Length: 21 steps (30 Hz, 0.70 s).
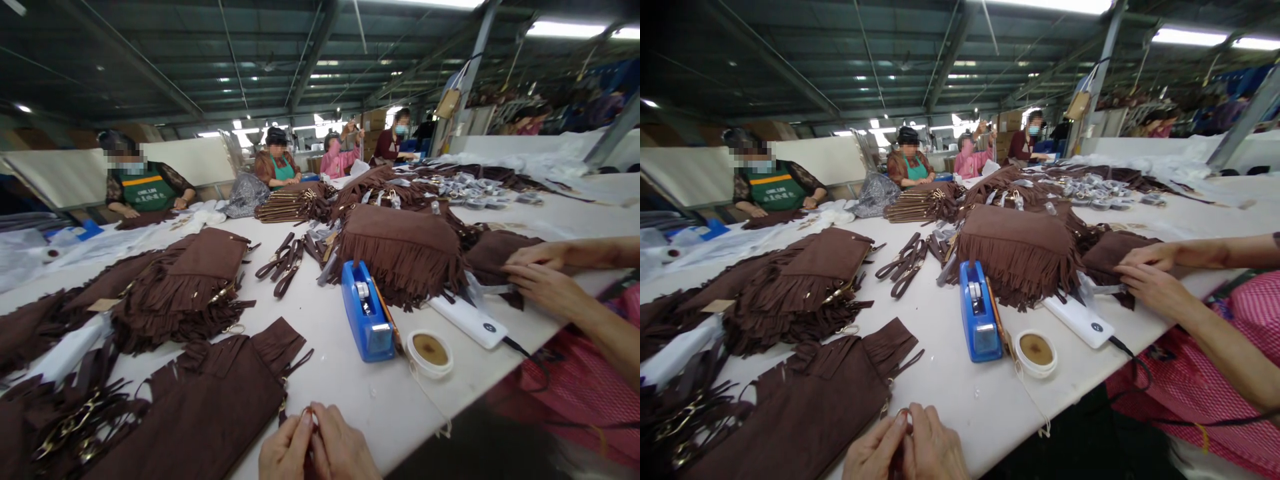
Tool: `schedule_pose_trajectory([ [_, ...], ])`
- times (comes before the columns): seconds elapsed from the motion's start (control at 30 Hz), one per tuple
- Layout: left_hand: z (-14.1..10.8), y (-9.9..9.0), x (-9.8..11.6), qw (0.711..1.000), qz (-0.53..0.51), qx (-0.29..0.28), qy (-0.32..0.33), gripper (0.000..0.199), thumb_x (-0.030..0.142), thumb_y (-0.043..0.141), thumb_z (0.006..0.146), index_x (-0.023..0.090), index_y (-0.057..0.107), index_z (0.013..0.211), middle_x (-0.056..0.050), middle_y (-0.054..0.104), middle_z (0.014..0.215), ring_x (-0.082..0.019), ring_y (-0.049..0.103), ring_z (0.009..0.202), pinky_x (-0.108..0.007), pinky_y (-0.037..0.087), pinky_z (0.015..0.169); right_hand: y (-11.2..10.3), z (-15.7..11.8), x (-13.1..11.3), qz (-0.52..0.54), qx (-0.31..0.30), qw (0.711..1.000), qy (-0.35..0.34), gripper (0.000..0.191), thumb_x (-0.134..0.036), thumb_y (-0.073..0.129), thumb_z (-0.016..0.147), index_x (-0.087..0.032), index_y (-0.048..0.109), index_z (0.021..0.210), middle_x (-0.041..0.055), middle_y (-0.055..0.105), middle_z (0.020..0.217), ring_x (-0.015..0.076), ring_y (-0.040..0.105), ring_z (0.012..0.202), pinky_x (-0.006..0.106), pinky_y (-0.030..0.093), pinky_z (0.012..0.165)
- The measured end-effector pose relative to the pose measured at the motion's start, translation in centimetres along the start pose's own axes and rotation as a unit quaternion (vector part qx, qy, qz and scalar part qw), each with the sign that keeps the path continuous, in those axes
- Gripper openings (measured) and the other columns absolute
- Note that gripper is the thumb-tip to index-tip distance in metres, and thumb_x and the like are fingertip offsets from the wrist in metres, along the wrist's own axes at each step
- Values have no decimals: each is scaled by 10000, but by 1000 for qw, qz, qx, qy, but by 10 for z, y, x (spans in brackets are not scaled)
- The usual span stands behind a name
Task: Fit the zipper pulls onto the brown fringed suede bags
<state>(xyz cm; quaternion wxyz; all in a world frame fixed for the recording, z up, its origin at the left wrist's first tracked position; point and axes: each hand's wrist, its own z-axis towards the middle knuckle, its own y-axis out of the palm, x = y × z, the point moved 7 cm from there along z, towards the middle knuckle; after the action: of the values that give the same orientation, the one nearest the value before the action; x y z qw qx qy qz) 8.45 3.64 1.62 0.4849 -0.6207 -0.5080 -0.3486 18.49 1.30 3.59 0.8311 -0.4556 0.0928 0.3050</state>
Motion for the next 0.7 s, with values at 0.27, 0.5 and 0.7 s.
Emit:
schedule_pose_trajectory([
  [0.27,-3,3,23,999,14,12,38,554,721,518,600,177,524,496,43,390,480,-111,347,498,-234,323,510,-7,9,3,56,-11,997,47,182,-206,261,914,-206,443,904,8,593,704,133,597,566,216,446,506],
  [0.5,-6,5,24,998,8,26,55,509,663,520,665,179,538,507,54,394,445,-109,384,468,-230,366,505,-6,11,13,114,-38,985,126,147,-224,357,880,-220,491,820,-13,605,707,116,588,598,202,409,540],
  [0.7,1,-32,42,878,328,177,300,389,434,388,841,144,632,930,-122,647,964,-251,570,913,-345,432,783,-9,9,23,134,22,975,177,209,-182,306,824,-205,514,828,-3,587,695,126,561,584,231,393,544],
])
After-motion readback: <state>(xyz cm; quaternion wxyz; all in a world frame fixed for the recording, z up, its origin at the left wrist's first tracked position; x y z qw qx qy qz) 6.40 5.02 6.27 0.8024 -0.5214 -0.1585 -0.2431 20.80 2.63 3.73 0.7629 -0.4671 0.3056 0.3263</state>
